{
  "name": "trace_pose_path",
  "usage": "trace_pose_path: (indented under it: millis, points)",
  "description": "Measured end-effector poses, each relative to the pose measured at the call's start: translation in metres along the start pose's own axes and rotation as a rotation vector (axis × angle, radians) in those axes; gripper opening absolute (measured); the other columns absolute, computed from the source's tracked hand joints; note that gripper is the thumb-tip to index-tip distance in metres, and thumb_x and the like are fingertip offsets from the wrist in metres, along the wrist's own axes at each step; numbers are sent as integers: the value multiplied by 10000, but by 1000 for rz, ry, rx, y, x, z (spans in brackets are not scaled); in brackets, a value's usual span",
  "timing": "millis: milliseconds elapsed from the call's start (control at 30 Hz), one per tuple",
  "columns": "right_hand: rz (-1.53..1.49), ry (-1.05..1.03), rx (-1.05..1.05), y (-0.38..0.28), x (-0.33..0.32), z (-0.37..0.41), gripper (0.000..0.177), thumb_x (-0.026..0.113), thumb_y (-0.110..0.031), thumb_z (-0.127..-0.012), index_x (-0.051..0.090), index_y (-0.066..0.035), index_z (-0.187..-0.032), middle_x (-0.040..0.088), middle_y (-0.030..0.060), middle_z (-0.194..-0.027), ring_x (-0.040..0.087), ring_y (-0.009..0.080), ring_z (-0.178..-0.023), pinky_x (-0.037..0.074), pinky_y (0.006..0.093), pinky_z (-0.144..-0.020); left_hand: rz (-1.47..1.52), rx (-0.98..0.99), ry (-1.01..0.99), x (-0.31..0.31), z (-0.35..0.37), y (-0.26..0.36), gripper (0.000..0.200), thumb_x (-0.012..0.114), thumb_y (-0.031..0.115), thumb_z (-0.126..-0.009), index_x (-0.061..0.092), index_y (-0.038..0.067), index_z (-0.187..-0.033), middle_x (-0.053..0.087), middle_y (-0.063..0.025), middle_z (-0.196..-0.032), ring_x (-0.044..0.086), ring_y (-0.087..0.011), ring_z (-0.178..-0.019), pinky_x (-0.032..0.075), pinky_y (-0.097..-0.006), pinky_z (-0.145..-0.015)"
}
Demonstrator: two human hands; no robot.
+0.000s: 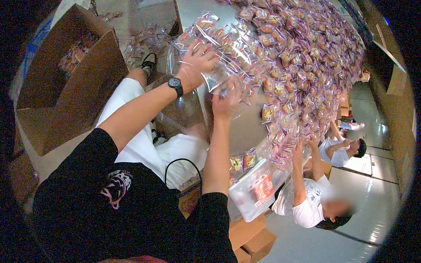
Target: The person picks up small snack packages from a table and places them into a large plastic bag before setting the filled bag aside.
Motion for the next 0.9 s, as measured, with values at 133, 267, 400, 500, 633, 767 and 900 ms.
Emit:
trace_pose_path:
  millis: [133,267,400,500,633,767,900]
  points:
    - [190,16,22,-7,-3,-9,547,793,-223,-867,603,-33,-1344,659,226,-1280,606,414,-1235,473,525,-1041,42,-2,57,5,2,-5,326,602,194,-907,699,138,-1213,680,-25,-1280,527,-248,-1358,283,-590,-1191]
    - [65,-51,107,-6,5,-9,589,849,-253,-833,600,-15,-1310,675,231,-1245,596,434,-1248,459,531,-1058,46,-3,119,4,6,-3,327,638,207,-884,706,142,-1197,701,-20,-1228,569,-234,-1312,311,-543,-1183]
    - [-42,21,-25,-10,13,-23,566,855,-215,-837,598,22,-1281,678,226,-1166,627,398,-1124,490,478,-984,39,-6,111,4,5,-7,284,624,188,-877,722,147,-1140,713,-8,-1166,585,-228,-1289,319,-538,-1176]
    - [-46,-35,-128,-15,11,-43,537,827,-192,-869,589,57,-1280,682,209,-1079,673,350,-950,542,421,-856,57,-21,111,6,3,-10,270,621,163,-868,731,141,-1114,712,4,-1152,577,-215,-1292,304,-528,-1186]
    - [-149,-184,-90,-1,20,-43,508,814,-172,-881,593,49,-1282,672,206,-1059,652,365,-907,532,431,-813,58,-24,191,8,2,-11,259,628,147,-855,747,148,-1085,708,21,-1138,571,-209,-1286,281,-543,-1191]
    - [-46,-136,-54,0,20,-41,497,802,-172,-880,599,-14,-1306,688,212,-1144,663,408,-1005,526,498,-884,28,-54,152,13,-3,-9,245,659,180,-834,761,162,-1055,706,33,-1145,577,-205,-1256,273,-577,-1175]
    - [54,-46,16,3,29,-40,434,798,-260,-886,662,-44,-1237,695,211,-1187,663,426,-1052,528,507,-916,35,-61,173,10,-6,-14,261,706,238,-808,758,157,-1051,703,37,-1144,580,-203,-1236,305,-585,-1136]
Point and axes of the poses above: each hand's wrist, its own z-axis away from the middle knuckle, its own x-axis out of the palm, y = z × x, the point moved 4 cm from there along -z, towards the middle knuckle
